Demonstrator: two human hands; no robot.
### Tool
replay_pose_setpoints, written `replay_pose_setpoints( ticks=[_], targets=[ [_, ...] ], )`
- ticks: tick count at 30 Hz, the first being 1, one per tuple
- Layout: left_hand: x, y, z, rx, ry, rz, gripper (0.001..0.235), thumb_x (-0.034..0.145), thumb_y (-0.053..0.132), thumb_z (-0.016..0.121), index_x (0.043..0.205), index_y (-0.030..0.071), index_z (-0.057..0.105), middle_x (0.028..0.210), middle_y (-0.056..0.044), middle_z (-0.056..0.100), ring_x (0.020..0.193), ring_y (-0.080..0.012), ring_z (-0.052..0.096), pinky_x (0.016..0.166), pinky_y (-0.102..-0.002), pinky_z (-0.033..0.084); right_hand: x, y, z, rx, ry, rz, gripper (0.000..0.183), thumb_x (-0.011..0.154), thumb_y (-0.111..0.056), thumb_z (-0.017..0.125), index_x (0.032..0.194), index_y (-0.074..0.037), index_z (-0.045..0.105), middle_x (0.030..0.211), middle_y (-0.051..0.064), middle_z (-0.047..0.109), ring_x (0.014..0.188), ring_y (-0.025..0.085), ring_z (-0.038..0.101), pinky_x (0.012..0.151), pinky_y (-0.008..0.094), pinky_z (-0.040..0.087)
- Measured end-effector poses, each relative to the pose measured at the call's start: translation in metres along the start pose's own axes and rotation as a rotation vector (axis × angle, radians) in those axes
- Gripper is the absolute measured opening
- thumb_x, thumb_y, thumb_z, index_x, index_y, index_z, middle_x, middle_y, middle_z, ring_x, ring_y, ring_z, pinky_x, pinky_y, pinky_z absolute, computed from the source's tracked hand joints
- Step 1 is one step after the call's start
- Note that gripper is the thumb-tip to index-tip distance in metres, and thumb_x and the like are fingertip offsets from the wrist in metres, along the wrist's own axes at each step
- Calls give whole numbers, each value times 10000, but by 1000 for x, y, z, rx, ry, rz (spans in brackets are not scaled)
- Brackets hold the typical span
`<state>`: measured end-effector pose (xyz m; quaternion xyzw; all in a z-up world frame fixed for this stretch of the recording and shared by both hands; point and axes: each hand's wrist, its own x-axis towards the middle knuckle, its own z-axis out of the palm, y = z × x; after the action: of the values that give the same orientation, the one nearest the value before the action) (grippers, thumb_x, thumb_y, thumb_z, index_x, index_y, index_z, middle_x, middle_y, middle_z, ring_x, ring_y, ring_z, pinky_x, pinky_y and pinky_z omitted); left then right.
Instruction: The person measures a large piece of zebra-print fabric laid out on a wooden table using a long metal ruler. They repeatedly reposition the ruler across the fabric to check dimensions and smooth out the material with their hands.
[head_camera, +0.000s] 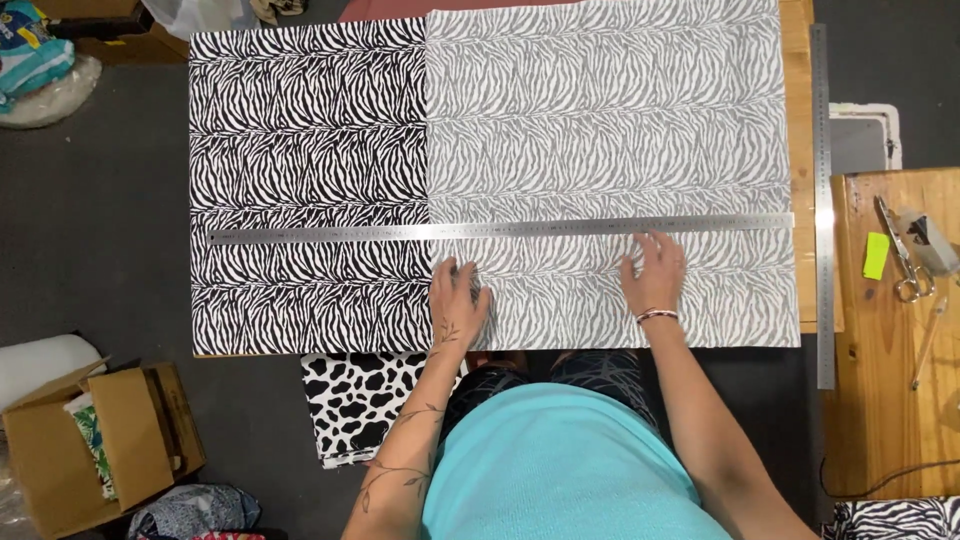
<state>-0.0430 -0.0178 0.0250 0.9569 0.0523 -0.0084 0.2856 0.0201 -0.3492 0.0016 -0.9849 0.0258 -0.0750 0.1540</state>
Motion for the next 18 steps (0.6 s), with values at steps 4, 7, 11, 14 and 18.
replay_pose_setpoints(
  ticks=[4,7,11,14,18],
  targets=[
    [10,-16,1,24,187,31,463,864,292,726,1265,82,632,1357,-224,499,1312,-404,494,1095,-530,405,6,37,-9,22,65,141,421,910,-189,696,1321,-154,613,1380,96,515,1337,297,490,1158,506,362],
    [21,-33,-11,70,328,42,455,826,281,755,1219,68,670,1278,-270,558,1216,-446,564,1012,-544,455,4,73,-8,46,176,141,436,883,-187,737,1303,-119,640,1329,123,543,1297,324,510,1135,504,351],
    [40,-75,-8,72,424,108,610,801,314,789,1271,-28,606,1263,-342,542,1195,-506,544,1001,-597,424,10,110,0,69,307,172,412,847,-143,761,1243,-88,661,1219,175,592,1194,376,569,1075,501,404],
    [42,-75,-24,32,361,29,647,892,404,764,1378,22,570,1348,-356,489,1265,-517,499,1021,-623,394,10,125,0,73,349,235,422,818,-202,781,1212,-108,664,1171,143,615,1154,345,596,1043,459,429],
    [47,-66,-38,-7,204,-39,750,897,448,734,1455,3,504,1458,-361,397,1380,-525,368,1114,-646,269,14,139,-11,121,260,456,596,845,-294,783,1337,-19,588,1359,214,544,1310,376,487,1140,476,353]
  ],
)
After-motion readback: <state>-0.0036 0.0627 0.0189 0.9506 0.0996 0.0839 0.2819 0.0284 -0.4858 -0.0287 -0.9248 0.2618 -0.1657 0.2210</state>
